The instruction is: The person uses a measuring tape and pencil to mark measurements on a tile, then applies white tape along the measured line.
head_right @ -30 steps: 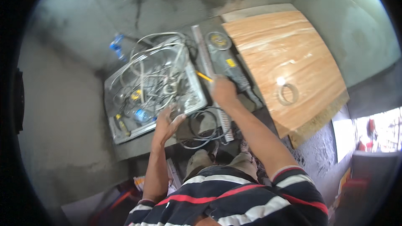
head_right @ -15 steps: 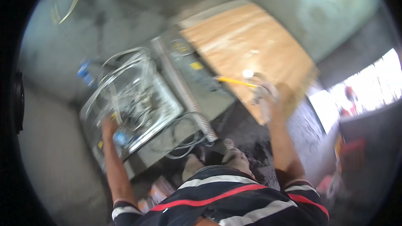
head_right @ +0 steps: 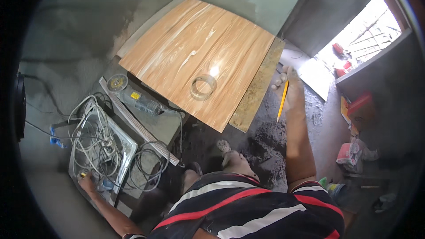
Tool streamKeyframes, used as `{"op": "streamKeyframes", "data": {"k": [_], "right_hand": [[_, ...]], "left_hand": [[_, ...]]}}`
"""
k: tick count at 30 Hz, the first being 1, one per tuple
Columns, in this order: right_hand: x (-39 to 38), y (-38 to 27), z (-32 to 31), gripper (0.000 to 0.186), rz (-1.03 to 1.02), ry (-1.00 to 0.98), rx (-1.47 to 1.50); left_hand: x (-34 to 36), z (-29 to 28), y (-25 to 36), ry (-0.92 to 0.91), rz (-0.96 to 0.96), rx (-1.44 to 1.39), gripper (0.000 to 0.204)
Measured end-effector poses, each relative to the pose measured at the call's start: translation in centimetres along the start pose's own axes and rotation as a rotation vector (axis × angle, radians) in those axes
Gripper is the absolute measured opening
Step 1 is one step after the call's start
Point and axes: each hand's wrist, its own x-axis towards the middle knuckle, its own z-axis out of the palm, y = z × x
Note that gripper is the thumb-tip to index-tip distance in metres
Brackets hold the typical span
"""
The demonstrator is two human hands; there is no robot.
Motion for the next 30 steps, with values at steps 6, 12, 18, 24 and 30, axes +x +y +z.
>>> {"op": "streamKeyframes", "data": {"k": [6,12,18,24,30], "right_hand": [[4.1,1.8,0.5,0.037,0.242,-0.3,-0.459],[-0.9,6.5,7.3,0.037,0.527,-0.987,-0.767],[-4.3,7.7,6.5,0.034,0.662,-1.018,-0.718],[-3.7,6.2,2.5,0.026,0.569,-0.923,-0.937],[1.3,4.2,-1.0,0.027,0.754,-0.662,-0.548]], "left_hand": [[-18.3,-8.9,14.9,0.232,-0.173,-0.948,0.062],[-32.0,1.8,28.2,-0.273,-0.082,-1.323,0.071],[-37.7,13.6,44.2,-1.106,-0.132,-1.23,0.066],[-39.1,16.2,48.1,-1.211,0.305,-0.762,0.07],[-38.5,14.7,48.7,-1.1,0.505,-0.425,0.079]]}}
